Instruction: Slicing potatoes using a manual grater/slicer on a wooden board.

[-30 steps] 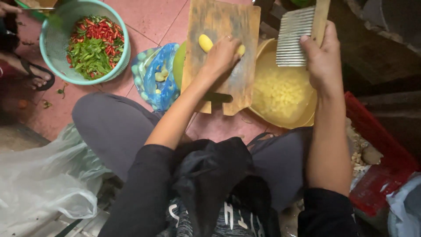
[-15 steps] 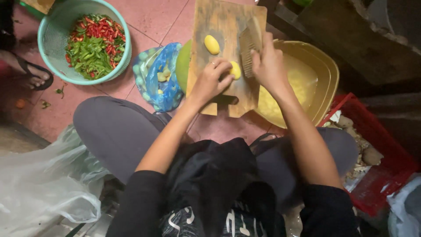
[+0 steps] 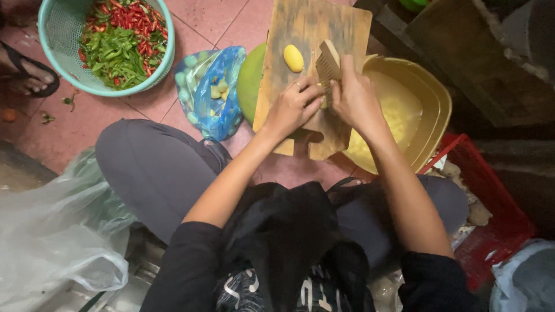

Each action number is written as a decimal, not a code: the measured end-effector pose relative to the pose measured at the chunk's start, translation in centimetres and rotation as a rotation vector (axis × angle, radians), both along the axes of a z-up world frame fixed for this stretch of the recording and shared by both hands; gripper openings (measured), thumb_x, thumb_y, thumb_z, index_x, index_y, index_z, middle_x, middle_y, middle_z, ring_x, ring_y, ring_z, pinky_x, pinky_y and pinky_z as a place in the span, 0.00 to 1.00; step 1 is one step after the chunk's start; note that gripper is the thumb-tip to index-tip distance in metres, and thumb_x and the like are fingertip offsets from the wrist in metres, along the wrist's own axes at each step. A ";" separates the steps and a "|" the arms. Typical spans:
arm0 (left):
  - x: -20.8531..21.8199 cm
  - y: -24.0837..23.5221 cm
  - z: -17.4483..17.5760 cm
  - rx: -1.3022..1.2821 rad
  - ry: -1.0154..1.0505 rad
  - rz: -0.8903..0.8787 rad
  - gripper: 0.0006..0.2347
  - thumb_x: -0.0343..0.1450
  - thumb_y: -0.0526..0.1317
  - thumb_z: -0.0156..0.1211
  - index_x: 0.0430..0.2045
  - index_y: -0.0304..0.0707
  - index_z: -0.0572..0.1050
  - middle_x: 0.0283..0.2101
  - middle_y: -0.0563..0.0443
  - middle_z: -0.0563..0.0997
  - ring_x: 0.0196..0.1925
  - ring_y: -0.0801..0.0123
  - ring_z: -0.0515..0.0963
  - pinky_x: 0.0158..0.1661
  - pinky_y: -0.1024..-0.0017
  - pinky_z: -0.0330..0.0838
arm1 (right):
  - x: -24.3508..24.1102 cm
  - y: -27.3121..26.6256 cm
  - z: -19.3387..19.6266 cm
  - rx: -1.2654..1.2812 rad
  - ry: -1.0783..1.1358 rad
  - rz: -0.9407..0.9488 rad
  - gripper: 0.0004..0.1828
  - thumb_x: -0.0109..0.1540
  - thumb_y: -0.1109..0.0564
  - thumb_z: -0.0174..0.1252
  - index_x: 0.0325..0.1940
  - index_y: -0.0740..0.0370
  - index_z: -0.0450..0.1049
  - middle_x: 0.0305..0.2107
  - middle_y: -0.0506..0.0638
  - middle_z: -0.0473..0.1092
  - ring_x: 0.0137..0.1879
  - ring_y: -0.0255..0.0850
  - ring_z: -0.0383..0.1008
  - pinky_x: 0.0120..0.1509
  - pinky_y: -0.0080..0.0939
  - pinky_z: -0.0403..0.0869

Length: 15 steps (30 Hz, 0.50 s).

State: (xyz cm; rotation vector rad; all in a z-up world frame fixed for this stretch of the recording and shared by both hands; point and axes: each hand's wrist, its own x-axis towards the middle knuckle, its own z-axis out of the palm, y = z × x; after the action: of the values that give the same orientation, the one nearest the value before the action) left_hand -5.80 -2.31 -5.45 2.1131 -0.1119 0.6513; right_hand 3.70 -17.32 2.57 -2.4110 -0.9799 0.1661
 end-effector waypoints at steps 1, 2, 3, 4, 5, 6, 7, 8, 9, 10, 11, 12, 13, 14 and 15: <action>0.0 0.0 -0.2 -0.022 0.000 -0.002 0.07 0.71 0.36 0.65 0.42 0.39 0.78 0.44 0.45 0.78 0.47 0.50 0.81 0.47 0.60 0.77 | -0.1 0.0 -0.4 0.005 -0.033 0.016 0.19 0.67 0.61 0.55 0.59 0.65 0.59 0.34 0.74 0.72 0.42 0.73 0.73 0.43 0.68 0.70; 0.0 0.0 -0.4 -0.043 -0.001 -0.003 0.07 0.71 0.35 0.65 0.41 0.38 0.78 0.44 0.44 0.79 0.47 0.50 0.81 0.47 0.60 0.77 | -0.1 0.0 -0.8 0.012 -0.068 0.033 0.18 0.66 0.61 0.56 0.56 0.65 0.58 0.34 0.74 0.72 0.41 0.73 0.73 0.42 0.68 0.70; 0.3 0.2 -0.5 -0.041 0.005 -0.004 0.07 0.71 0.35 0.65 0.41 0.38 0.78 0.44 0.44 0.79 0.47 0.50 0.81 0.47 0.60 0.77 | -0.1 0.4 -1.2 0.013 -0.062 0.032 0.18 0.66 0.61 0.56 0.56 0.65 0.58 0.34 0.74 0.72 0.41 0.73 0.73 0.42 0.68 0.70; 0.3 0.2 -0.6 -0.049 -0.027 -0.011 0.07 0.71 0.34 0.65 0.41 0.37 0.78 0.45 0.43 0.79 0.47 0.49 0.81 0.47 0.60 0.77 | -0.4 0.5 -1.6 0.005 -0.045 0.003 0.16 0.67 0.61 0.55 0.56 0.63 0.59 0.36 0.72 0.73 0.42 0.73 0.73 0.43 0.68 0.69; 0.2 0.1 -0.6 -0.057 -0.059 -0.018 0.07 0.71 0.34 0.65 0.41 0.36 0.78 0.45 0.42 0.79 0.47 0.48 0.81 0.47 0.61 0.77 | -0.8 0.5 -2.0 -0.003 -0.029 -0.026 0.15 0.68 0.61 0.54 0.56 0.62 0.59 0.38 0.71 0.74 0.44 0.73 0.73 0.43 0.69 0.69; 0.4 0.4 -0.9 -0.051 -0.069 -0.027 0.07 0.71 0.34 0.65 0.41 0.36 0.78 0.45 0.42 0.79 0.47 0.48 0.81 0.47 0.61 0.77 | -0.6 0.8 -2.7 0.004 -0.039 -0.035 0.15 0.68 0.61 0.54 0.56 0.62 0.59 0.38 0.71 0.74 0.44 0.73 0.73 0.43 0.69 0.69; 0.5 0.6 -1.2 -0.052 -0.052 -0.041 0.08 0.71 0.33 0.65 0.41 0.35 0.77 0.45 0.43 0.79 0.48 0.48 0.81 0.49 0.60 0.77 | -0.4 1.0 -3.4 -0.013 -0.097 -0.009 0.15 0.68 0.62 0.54 0.56 0.62 0.59 0.40 0.71 0.73 0.45 0.73 0.73 0.44 0.69 0.69; 0.0 0.6 -1.6 -0.057 -0.029 -0.053 0.08 0.71 0.33 0.65 0.41 0.34 0.76 0.45 0.43 0.79 0.49 0.47 0.81 0.50 0.60 0.77 | -0.8 1.0 -4.3 -0.035 -0.149 0.019 0.15 0.67 0.63 0.53 0.56 0.61 0.59 0.43 0.71 0.73 0.47 0.73 0.73 0.45 0.69 0.69; -0.2 0.6 -0.9 -0.055 -0.033 -0.061 0.08 0.71 0.33 0.65 0.41 0.34 0.76 0.45 0.43 0.79 0.49 0.47 0.81 0.50 0.60 0.77 | -0.2 0.3 -4.2 -0.034 -0.153 0.011 0.15 0.67 0.63 0.53 0.56 0.61 0.59 0.43 0.71 0.73 0.47 0.73 0.73 0.45 0.69 0.69; -0.4 0.8 -0.3 -0.036 -0.021 -0.099 0.09 0.70 0.32 0.64 0.42 0.33 0.75 0.46 0.43 0.78 0.50 0.46 0.81 0.50 0.60 0.76 | 0.6 -0.2 -4.2 0.029 -0.032 0.021 0.18 0.67 0.62 0.54 0.59 0.63 0.58 0.43 0.72 0.72 0.48 0.73 0.73 0.46 0.68 0.70; -0.5 1.1 0.3 -0.016 -0.008 -0.138 0.10 0.70 0.31 0.64 0.43 0.32 0.74 0.47 0.42 0.78 0.50 0.45 0.80 0.50 0.59 0.75 | 1.3 -0.6 -4.2 0.092 0.090 0.030 0.22 0.67 0.61 0.55 0.62 0.66 0.57 0.42 0.74 0.71 0.48 0.72 0.73 0.48 0.66 0.72; -0.2 1.1 -0.5 -0.014 -0.010 -0.138 0.10 0.70 0.31 0.64 0.43 0.32 0.74 0.47 0.42 0.78 0.50 0.45 0.80 0.50 0.59 0.75 | 1.8 -1.6 -3.9 0.094 0.088 0.031 0.22 0.67 0.61 0.55 0.62 0.66 0.57 0.42 0.74 0.71 0.48 0.72 0.73 0.48 0.66 0.72; 0.2 1.2 -1.3 -0.001 0.056 -0.143 0.10 0.70 0.30 0.62 0.44 0.33 0.74 0.48 0.42 0.77 0.51 0.46 0.79 0.52 0.60 0.75 | 2.3 -2.5 -3.6 0.142 0.061 0.005 0.21 0.68 0.60 0.57 0.62 0.65 0.59 0.44 0.71 0.73 0.49 0.68 0.75 0.49 0.62 0.73; 0.8 1.4 -2.1 0.012 0.120 -0.146 0.11 0.70 0.30 0.61 0.45 0.34 0.74 0.48 0.42 0.77 0.53 0.47 0.78 0.53 0.60 0.75 | 3.2 -3.3 -3.3 0.191 0.033 -0.018 0.20 0.69 0.59 0.60 0.61 0.64 0.62 0.46 0.68 0.75 0.49 0.64 0.77 0.51 0.59 0.74; 1.1 1.4 -0.7 0.015 0.115 -0.143 0.11 0.70 0.30 0.61 0.45 0.34 0.74 0.48 0.42 0.77 0.53 0.47 0.78 0.53 0.60 0.75 | 3.0 -4.1 -1.7 0.193 0.029 -0.014 0.20 0.69 0.59 0.60 0.61 0.64 0.62 0.46 0.68 0.75 0.49 0.64 0.77 0.51 0.59 0.74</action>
State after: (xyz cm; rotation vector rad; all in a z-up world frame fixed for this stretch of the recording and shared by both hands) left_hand -4.68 -0.87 -6.15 2.1291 -0.2017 0.4448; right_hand 6.70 -21.40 0.85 -2.2335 -0.9218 0.0958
